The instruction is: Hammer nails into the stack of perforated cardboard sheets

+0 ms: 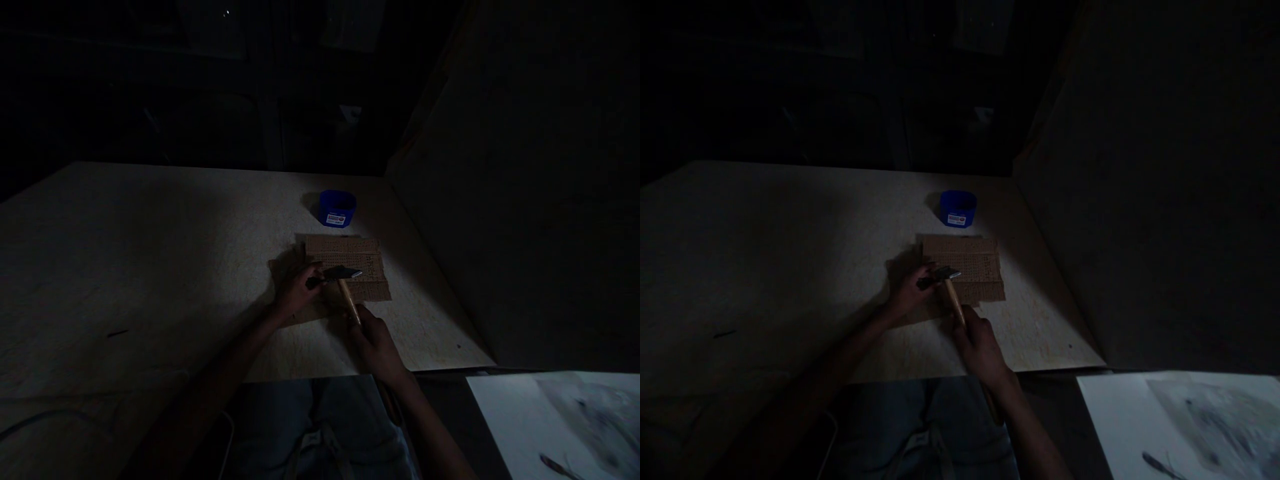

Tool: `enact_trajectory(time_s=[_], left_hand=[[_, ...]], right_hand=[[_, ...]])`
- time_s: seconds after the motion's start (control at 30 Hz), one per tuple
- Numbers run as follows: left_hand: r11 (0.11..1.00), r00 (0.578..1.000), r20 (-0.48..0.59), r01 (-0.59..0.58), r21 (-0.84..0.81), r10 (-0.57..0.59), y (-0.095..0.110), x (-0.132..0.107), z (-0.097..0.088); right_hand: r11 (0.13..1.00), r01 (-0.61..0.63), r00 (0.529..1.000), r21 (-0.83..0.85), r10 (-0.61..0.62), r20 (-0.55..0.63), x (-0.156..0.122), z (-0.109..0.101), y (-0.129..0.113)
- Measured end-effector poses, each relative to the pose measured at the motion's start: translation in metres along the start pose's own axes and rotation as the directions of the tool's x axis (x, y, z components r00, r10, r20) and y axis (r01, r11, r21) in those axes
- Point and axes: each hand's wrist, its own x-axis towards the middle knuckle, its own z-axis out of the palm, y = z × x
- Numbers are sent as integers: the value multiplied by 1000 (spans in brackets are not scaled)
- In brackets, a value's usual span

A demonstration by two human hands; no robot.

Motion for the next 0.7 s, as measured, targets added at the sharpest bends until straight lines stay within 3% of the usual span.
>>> enact_trajectory(time_s=[0.3,0.57,0.7], left_hand=[[998,1000,-16,21,67,-20,0,1,0],[999,999,-24,44,23,-43,8,1,-2],[1000,999,-14,29,-3,-29,9,2,-1]], right_hand=[[987,-143,985,-73,149,84,5,9,6],[996,-50,999,-74,50,-6,-4,3,-7],[997,-63,996,-48,60,-69,-4,-1,-10]])
